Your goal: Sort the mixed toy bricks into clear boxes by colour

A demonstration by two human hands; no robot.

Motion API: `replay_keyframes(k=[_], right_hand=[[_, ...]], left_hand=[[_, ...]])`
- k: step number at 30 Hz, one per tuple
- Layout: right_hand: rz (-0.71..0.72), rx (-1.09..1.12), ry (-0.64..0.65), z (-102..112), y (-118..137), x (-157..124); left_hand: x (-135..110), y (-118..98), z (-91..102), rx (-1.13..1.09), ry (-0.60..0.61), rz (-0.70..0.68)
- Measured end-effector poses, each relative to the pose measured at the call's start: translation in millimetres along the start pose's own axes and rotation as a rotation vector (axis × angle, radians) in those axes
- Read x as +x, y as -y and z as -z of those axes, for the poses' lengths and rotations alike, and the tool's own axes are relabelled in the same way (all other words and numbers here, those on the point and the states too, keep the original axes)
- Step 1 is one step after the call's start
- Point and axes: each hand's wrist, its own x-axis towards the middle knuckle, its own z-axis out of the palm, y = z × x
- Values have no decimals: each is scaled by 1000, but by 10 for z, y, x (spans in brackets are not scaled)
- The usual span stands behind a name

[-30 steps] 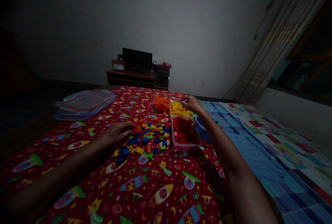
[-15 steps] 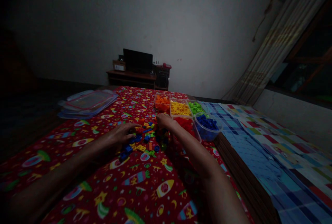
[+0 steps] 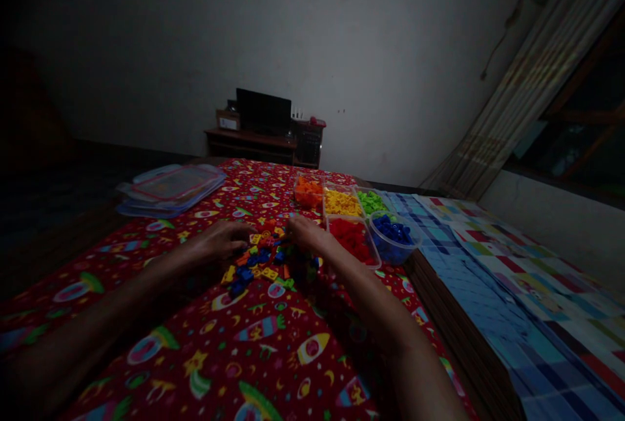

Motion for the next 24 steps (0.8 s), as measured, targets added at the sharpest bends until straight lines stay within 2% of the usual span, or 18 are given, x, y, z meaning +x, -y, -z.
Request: replay_keyframes(k=[3,8,13,15,19,24], right_hand=[[-6,-30,-80,-110,43,-54],[-132,-91,-156,-287,72,-85],[-291,-122,-174,-324,140,-99],[-310,-110,-178,-281,161,-119],[-233,-55,-224,-189,160,-150],[-72,23,-237,-160,213,-127]], left_hand=[[0,86,-116,-4,6,-57],[-1,191,-326,40,-35,-155],[-2,116,-282,54,9,-119],[11,85,-225,38,-18,-87],[46,64,-96,20,-104,-19],[25,58,2,9,-114,64]])
